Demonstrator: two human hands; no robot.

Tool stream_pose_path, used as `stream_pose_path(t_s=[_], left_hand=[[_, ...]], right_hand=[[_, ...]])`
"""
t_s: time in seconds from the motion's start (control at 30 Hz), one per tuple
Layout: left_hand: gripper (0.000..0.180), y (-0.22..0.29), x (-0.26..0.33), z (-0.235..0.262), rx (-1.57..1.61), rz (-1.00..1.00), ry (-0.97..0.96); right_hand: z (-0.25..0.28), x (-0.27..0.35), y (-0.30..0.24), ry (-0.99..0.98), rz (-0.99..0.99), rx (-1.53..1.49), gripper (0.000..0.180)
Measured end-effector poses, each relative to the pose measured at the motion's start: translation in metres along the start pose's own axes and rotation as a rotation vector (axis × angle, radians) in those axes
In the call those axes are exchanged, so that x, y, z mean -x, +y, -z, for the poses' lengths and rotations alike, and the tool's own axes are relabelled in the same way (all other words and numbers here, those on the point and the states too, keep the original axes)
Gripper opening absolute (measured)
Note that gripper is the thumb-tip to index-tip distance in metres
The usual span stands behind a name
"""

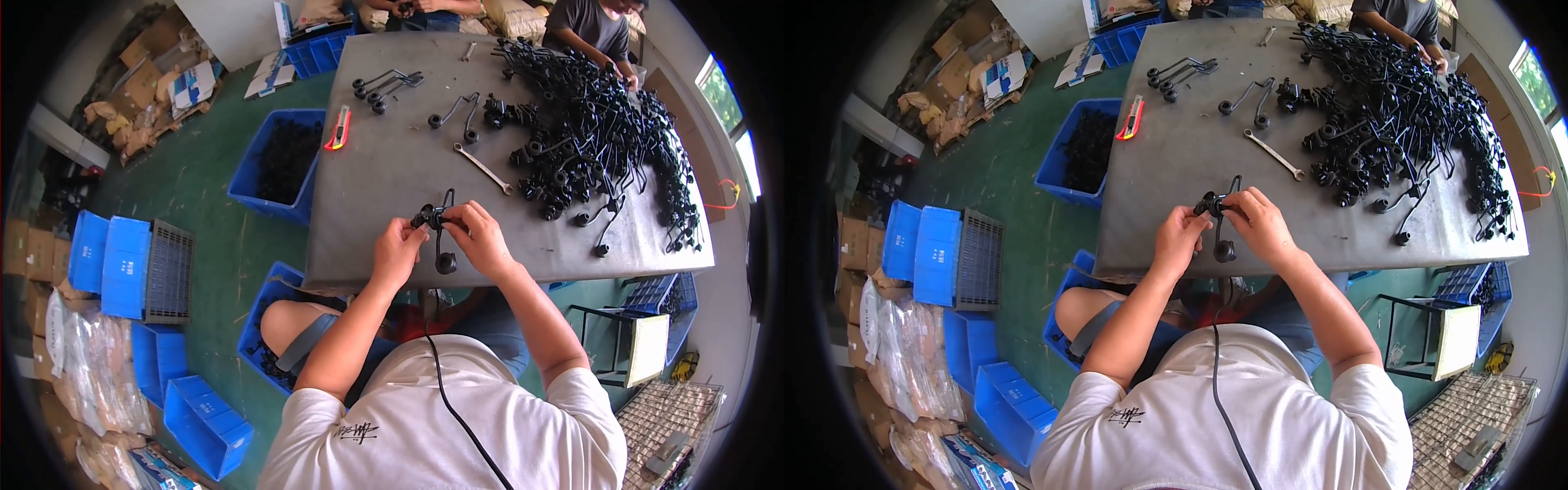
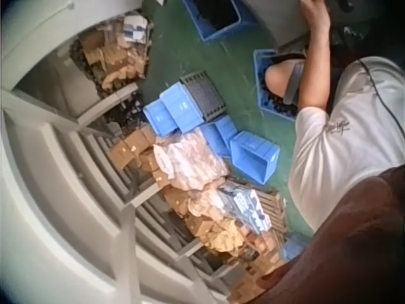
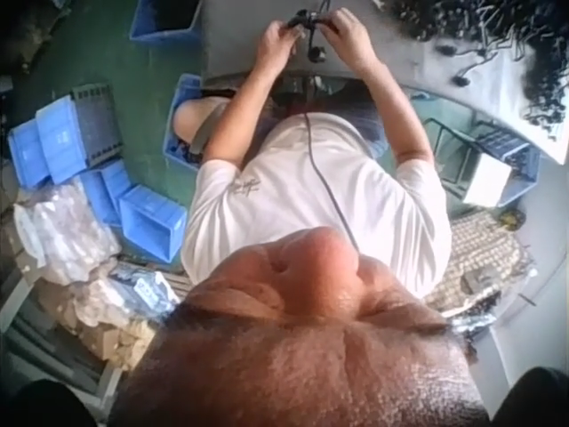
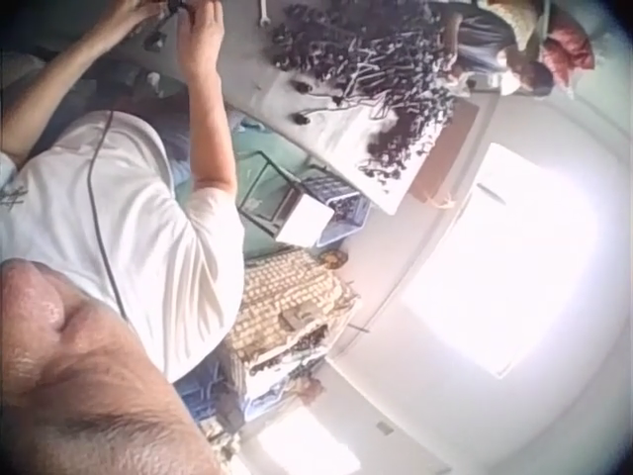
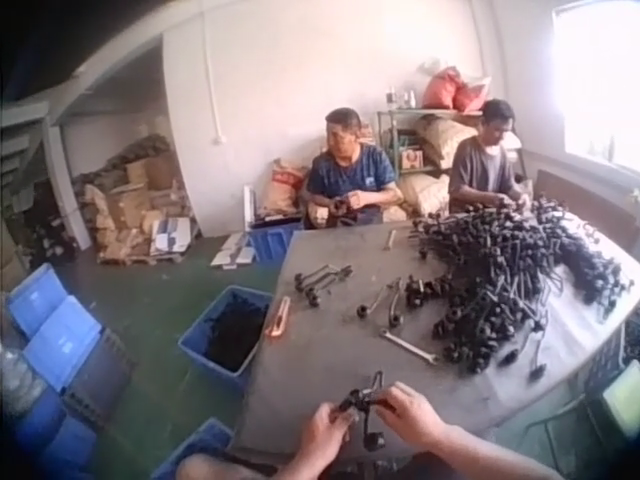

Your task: Assembling small black metal linkage components using a wrench at a workshop table.

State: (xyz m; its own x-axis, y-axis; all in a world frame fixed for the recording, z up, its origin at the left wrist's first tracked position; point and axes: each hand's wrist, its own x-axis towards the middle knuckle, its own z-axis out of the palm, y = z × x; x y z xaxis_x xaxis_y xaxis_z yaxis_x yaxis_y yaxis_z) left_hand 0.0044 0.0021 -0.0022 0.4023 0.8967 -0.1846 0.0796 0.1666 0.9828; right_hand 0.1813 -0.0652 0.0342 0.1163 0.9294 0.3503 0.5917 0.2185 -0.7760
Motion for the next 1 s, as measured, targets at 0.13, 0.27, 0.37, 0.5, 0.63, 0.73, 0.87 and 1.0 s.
stream_pose_path(t_s=[0.13,0.27,0.37,0.5,0.63,0.73,0.87,1.0], left_hand=[[0.025,0.001,0.001,-0.002,-0.041,-0.006,0.025],[0.023,0.004,0.002,-0.001,-0.07,0.01,0.012],[0.023,0.003,0.002,0.001,-0.08,0.0,0.009],[0.022,0.003,0.003,-0.001,-0.098,-0.012,0.007],[0.026,0.0,0.001,-0.001,-0.094,-0.035,0.025],[0.025,0.006,0.004,-0.003,-0.126,-0.018,0.03],[0.025,0.003,0.005,0.0,-0.147,-0.023,0.036],[0.027,-0.002,0.002,-0.005,-0.135,-0.072,0.017]], right_hand=[[0.0,-0.001,-0.004,0.015,0.015,0.028,0.018],[0.008,-0.003,-0.005,-0.074,0.052,0.09,0.018],[0.007,-0.003,-0.009,-0.076,0.205,0.179,0.018],[0.008,0.0,-0.006,-0.094,0.257,0.256,0.017],[0.005,0.002,-0.006,-0.099,0.006,0.136,0.013],[0.004,0.003,-0.007,-0.087,-0.02,0.12,0.013],[0.001,0.004,-0.019,-0.029,-0.025,0.062,0.016],[-0.001,0.008,-0.005,0.032,-0.056,0.106,0.016]])
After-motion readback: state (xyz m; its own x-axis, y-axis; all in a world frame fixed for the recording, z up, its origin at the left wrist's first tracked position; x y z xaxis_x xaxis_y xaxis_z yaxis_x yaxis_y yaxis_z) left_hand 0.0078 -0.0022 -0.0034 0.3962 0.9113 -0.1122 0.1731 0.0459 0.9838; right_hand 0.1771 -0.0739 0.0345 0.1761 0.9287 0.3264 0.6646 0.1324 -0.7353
